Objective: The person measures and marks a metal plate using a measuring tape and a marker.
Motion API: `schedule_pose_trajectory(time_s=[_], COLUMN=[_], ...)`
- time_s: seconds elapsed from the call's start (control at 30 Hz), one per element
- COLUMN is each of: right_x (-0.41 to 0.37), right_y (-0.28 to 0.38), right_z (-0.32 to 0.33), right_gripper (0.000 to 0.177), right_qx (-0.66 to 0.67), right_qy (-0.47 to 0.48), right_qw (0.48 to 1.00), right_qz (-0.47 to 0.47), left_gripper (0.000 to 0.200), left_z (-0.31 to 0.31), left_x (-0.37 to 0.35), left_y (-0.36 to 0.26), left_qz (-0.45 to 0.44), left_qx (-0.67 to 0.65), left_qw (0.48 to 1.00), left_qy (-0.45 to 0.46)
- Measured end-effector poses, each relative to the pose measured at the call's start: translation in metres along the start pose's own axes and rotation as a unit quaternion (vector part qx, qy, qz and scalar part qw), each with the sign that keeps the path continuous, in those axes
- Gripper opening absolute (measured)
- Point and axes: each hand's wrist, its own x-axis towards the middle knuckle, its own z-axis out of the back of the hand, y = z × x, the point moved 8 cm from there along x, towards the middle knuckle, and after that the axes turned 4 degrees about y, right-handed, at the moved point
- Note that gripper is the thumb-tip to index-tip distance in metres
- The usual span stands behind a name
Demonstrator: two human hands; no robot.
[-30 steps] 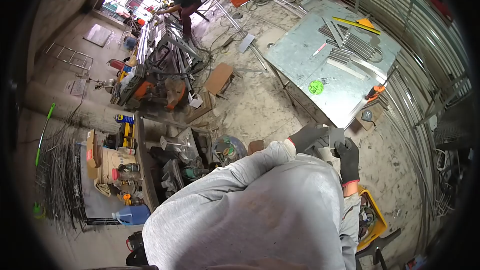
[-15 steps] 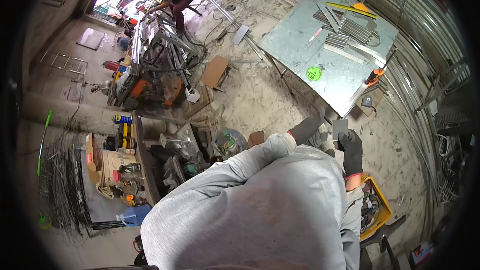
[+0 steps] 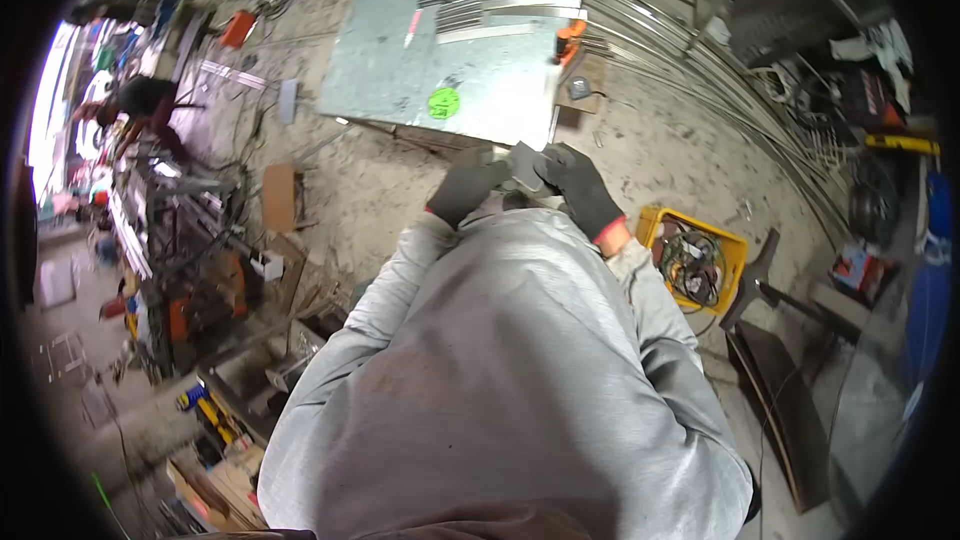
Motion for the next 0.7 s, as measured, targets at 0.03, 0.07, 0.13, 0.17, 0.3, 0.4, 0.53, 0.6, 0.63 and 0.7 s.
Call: schedule_pose_trajectory(time_s=[0.03,0.07,0.13,0.17,0.3,0.4,0.53,0.6,0.63,0.7], right_x=[0.002,0.001,-0.022,-0.014,0.016,0.039,0.018,0.044,0.059,0.062], right_y=[-0.005,-0.007,0.031,0.011,0.015,-0.016,0.013,-0.006,-0.032,-0.033], right_z=[0.000,0.004,-0.015,-0.011,-0.041,-0.028,-0.044,-0.024,-0.018,-0.011], right_gripper=[0.041,0.041,0.051,0.064,0.045,0.049,0.053,0.051,0.050,0.049], right_qx=[0.063,0.064,-0.492,-0.476,-0.154,-0.170,-0.535,-0.308,-0.046,0.038], right_qy=[0.003,0.004,-0.020,0.017,0.047,0.090,0.006,0.057,0.100,0.084], right_qw=[0.998,0.998,0.805,0.823,0.975,0.977,0.715,0.903,0.989,0.993], right_qz=[-0.009,-0.003,0.330,0.309,0.153,0.086,0.450,0.294,0.103,0.073], left_gripper=[0.029,0.025,0.022,0.026,0.029,0.030,0.043,0.056,0.056,0.056], left_z=[-0.008,-0.010,0.007,0.006,0.022,0.036,0.041,0.051,0.051,0.050], left_x=[0.006,0.009,0.005,0.016,0.008,-0.010,0.007,-0.002,-0.004,-0.007], left_y=[0.001,0.006,-0.006,0.013,0.007,0.003,0.021,0.012,0.013,0.014], left_qz=[-0.005,-0.020,-0.295,-0.305,-0.181,-0.234,-0.141,-0.018,-0.018,-0.040], left_qx=[-0.001,-0.085,0.148,0.178,0.246,0.138,-0.020,-0.006,-0.002,-0.048], left_qw=[1.000,0.996,0.944,0.935,0.948,0.953,0.983,0.994,0.993,0.987], left_qy=[0.011,0.031,-0.014,0.030,-0.085,-0.131,-0.118,-0.111,-0.113,-0.149])
